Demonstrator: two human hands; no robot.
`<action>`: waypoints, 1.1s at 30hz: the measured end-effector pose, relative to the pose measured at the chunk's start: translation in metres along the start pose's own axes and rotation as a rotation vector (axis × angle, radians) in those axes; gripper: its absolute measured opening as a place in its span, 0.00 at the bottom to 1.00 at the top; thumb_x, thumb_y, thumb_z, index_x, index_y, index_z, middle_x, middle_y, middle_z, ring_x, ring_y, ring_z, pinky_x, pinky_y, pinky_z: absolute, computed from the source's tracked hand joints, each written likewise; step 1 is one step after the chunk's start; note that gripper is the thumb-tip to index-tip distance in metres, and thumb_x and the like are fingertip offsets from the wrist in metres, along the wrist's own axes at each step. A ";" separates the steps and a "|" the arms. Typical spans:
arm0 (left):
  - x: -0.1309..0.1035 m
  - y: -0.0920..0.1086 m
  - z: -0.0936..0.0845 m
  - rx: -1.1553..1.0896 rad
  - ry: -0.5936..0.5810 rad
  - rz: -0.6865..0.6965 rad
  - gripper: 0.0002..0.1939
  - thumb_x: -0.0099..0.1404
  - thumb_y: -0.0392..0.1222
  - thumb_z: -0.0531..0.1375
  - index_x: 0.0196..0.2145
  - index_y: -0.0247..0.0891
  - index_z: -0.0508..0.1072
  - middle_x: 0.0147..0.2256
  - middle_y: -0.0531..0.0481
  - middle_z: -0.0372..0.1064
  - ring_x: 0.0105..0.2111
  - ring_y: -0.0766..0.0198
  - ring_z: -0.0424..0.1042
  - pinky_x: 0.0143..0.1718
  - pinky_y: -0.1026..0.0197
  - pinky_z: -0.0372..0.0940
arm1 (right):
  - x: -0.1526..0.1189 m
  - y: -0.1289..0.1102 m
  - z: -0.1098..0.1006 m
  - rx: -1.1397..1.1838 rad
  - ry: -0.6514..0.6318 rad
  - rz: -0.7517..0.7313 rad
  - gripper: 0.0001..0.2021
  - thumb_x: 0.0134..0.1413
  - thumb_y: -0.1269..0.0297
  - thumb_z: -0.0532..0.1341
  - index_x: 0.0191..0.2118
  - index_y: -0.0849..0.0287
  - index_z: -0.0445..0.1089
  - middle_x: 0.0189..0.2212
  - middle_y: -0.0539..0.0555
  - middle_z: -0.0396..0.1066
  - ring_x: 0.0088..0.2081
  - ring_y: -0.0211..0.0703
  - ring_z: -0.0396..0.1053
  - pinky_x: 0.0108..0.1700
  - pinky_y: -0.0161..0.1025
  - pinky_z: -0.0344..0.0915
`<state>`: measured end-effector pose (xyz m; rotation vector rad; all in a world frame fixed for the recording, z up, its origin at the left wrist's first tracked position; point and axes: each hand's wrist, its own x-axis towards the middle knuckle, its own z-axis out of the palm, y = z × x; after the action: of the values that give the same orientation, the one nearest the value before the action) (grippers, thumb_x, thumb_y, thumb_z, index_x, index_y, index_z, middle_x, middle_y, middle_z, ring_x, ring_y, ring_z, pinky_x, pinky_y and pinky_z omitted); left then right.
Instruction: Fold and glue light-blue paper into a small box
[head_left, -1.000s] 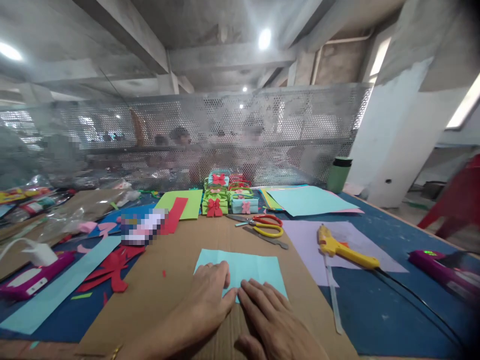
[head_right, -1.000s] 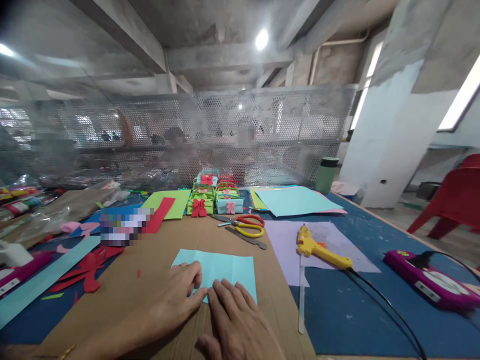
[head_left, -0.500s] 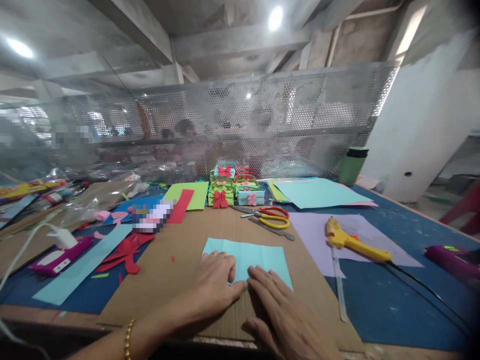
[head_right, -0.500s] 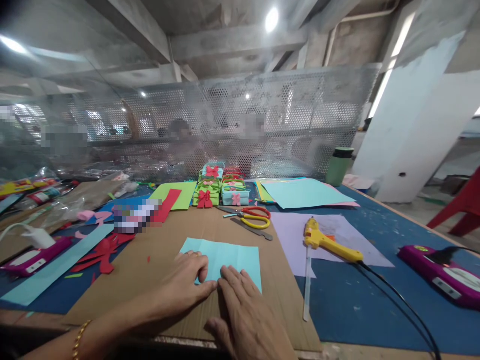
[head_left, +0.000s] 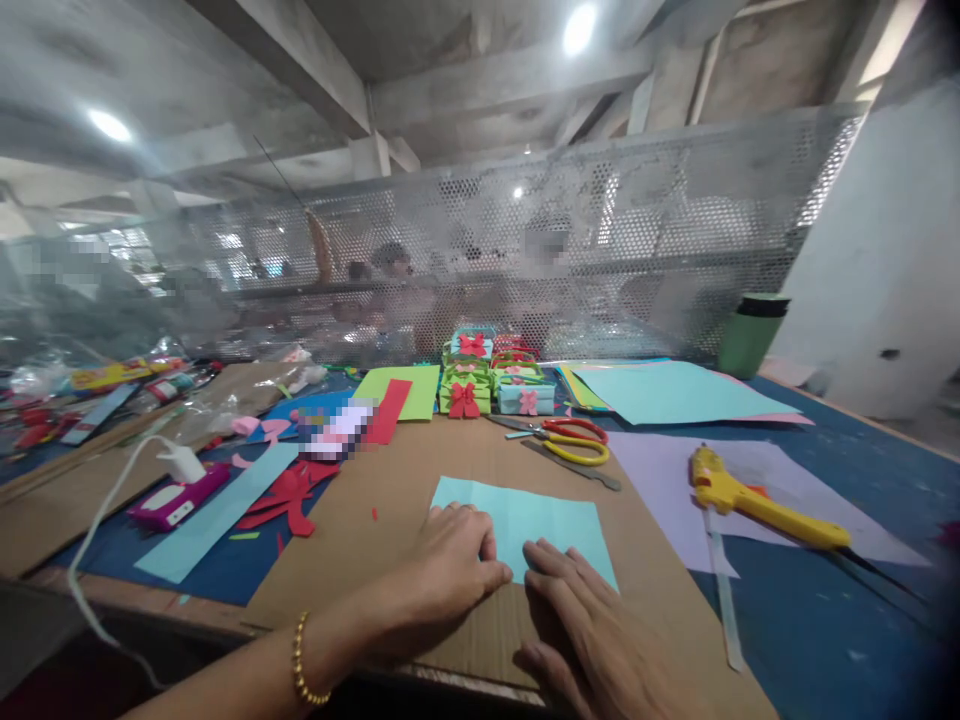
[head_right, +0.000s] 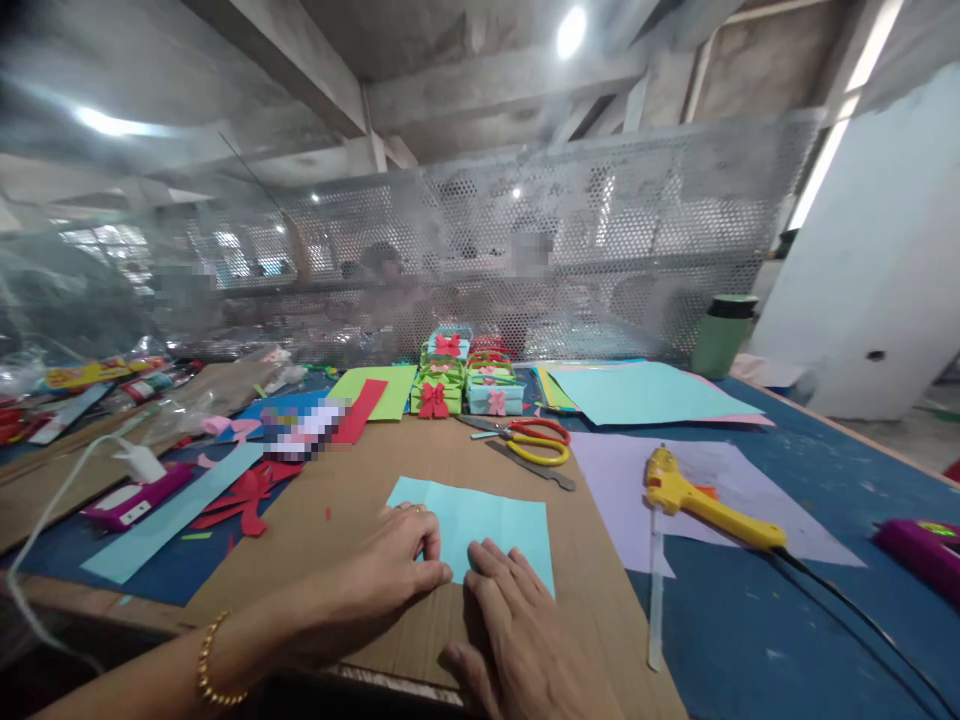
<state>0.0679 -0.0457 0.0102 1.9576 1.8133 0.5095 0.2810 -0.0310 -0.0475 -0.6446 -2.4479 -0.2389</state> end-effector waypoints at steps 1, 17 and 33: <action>0.000 -0.002 0.001 -0.006 0.004 0.006 0.06 0.61 0.43 0.61 0.32 0.40 0.68 0.39 0.50 0.70 0.44 0.57 0.65 0.45 0.57 0.57 | 0.000 0.001 0.001 -0.004 0.013 -0.010 0.19 0.63 0.58 0.60 0.55 0.62 0.67 0.60 0.65 0.68 0.60 0.55 0.68 0.60 0.51 0.69; -0.010 -0.033 -0.015 0.088 0.045 -0.047 0.04 0.62 0.41 0.59 0.31 0.40 0.68 0.38 0.50 0.70 0.42 0.57 0.66 0.42 0.57 0.58 | 0.001 -0.001 -0.003 0.085 0.027 0.064 0.20 0.63 0.60 0.59 0.60 0.54 0.66 0.60 0.58 0.69 0.60 0.54 0.68 0.61 0.52 0.68; -0.016 -0.077 -0.040 0.103 -0.002 -0.156 0.05 0.60 0.39 0.56 0.27 0.39 0.65 0.30 0.52 0.66 0.33 0.61 0.65 0.30 0.62 0.53 | 0.003 -0.007 -0.007 0.061 0.016 0.077 0.21 0.66 0.57 0.57 0.60 0.59 0.65 0.60 0.61 0.69 0.61 0.54 0.67 0.60 0.54 0.68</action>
<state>-0.0195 -0.0547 0.0028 1.8608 2.0064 0.3709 0.2792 -0.0383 -0.0399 -0.7053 -2.4000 -0.1375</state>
